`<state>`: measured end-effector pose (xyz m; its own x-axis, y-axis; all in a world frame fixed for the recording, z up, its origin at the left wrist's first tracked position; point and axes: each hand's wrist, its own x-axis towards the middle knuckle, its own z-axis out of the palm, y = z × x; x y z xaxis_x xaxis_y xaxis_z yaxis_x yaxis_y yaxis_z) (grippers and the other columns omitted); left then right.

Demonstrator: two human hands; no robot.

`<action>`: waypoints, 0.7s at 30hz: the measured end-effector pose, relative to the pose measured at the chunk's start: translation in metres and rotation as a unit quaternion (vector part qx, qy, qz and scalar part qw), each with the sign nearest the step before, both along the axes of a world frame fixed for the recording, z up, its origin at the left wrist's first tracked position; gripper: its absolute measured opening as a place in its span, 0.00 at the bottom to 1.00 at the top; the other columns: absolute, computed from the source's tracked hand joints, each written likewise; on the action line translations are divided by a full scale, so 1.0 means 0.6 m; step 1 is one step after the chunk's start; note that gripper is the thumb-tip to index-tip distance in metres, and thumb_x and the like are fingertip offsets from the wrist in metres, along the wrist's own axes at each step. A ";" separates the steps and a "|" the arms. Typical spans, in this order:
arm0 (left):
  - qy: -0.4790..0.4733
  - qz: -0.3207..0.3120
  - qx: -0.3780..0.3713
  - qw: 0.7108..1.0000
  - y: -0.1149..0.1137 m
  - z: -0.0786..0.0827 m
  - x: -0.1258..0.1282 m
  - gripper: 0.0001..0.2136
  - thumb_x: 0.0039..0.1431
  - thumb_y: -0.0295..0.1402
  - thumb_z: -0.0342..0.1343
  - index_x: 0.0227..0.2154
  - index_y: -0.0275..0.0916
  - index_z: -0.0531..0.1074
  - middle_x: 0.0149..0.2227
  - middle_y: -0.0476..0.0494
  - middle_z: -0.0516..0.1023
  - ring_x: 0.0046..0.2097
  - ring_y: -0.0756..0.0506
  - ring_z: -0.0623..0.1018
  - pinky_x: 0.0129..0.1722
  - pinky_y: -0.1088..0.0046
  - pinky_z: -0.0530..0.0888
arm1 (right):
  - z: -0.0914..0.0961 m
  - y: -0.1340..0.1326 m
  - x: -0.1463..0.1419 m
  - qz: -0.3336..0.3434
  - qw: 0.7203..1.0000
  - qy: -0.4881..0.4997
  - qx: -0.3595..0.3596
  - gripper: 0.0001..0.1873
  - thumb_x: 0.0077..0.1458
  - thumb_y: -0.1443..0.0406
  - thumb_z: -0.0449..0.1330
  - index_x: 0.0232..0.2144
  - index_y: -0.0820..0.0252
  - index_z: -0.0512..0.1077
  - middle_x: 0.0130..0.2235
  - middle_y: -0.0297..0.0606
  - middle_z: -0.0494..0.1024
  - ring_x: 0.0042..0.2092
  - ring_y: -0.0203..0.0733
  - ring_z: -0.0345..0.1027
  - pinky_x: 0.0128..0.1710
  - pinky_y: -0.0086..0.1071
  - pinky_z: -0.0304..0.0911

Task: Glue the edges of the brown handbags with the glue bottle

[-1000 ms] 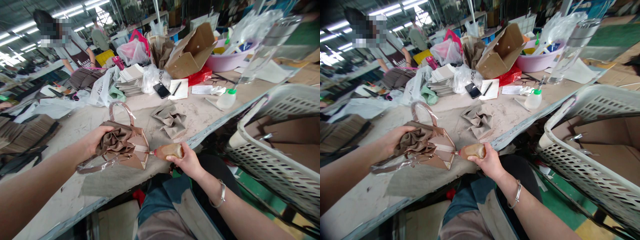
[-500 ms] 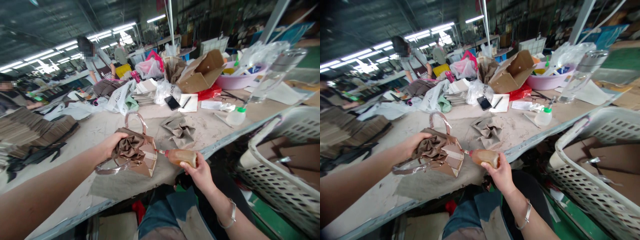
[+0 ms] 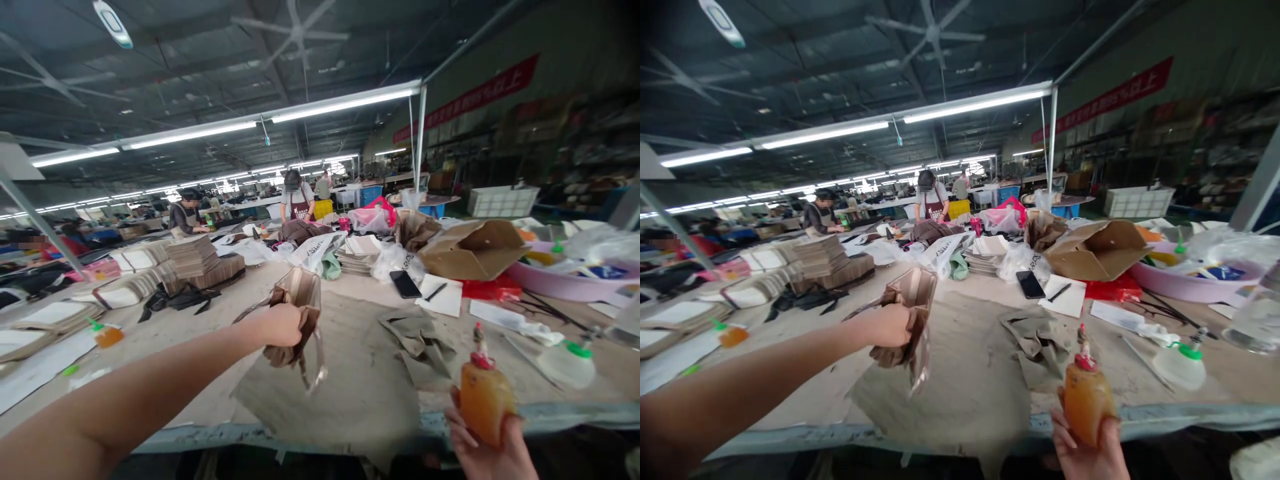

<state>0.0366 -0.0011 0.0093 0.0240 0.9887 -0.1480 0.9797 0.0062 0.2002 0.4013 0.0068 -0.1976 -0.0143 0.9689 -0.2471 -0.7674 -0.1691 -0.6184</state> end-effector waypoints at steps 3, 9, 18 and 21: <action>0.154 -0.058 0.015 0.986 -0.018 -0.013 -0.014 0.23 0.40 0.23 0.57 0.44 0.30 0.73 0.35 0.24 0.78 0.39 0.26 0.76 0.38 0.49 0.69 | -0.001 0.000 -0.006 0.014 0.998 0.043 -0.042 0.23 0.40 0.52 0.66 0.41 0.50 0.74 0.44 0.42 0.78 0.37 0.45 0.73 0.25 0.31 0.72; 0.265 -0.127 -0.022 0.956 -0.048 -0.091 -0.028 0.12 0.44 0.22 0.56 0.35 0.30 0.75 0.31 0.26 0.78 0.35 0.31 0.77 0.34 0.57 0.71 | -0.009 -0.005 -0.076 0.028 0.998 0.053 0.002 0.22 0.35 0.60 0.71 0.38 0.51 0.75 0.42 0.33 0.79 0.45 0.43 0.73 0.45 0.35 0.71; 0.271 -0.262 -0.015 0.926 -0.091 -0.147 -0.001 0.14 0.48 0.19 0.50 0.39 0.29 0.73 0.40 0.28 0.76 0.41 0.35 0.76 0.40 0.59 0.71 | -0.033 -0.027 -0.115 0.065 0.998 0.003 -0.010 0.21 0.40 0.65 0.69 0.40 0.50 0.73 0.40 0.29 0.80 0.43 0.38 0.74 0.47 0.34 0.68; 0.257 -0.296 -0.031 0.919 -0.097 -0.164 0.010 0.15 0.47 0.19 0.52 0.41 0.27 0.73 0.42 0.25 0.75 0.46 0.34 0.75 0.45 0.57 0.70 | -0.023 -0.033 -0.115 0.063 0.997 0.038 -0.018 0.16 0.41 0.64 0.63 0.37 0.54 0.74 0.42 0.33 0.80 0.47 0.44 0.72 0.50 0.40 0.67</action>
<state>0.0424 -0.0593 -0.0893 0.4669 0.8138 -0.3459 0.7796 -0.5635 -0.2733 0.3322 -0.0129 -0.2115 -0.1548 0.9486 -0.2762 -0.7833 -0.2882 -0.5508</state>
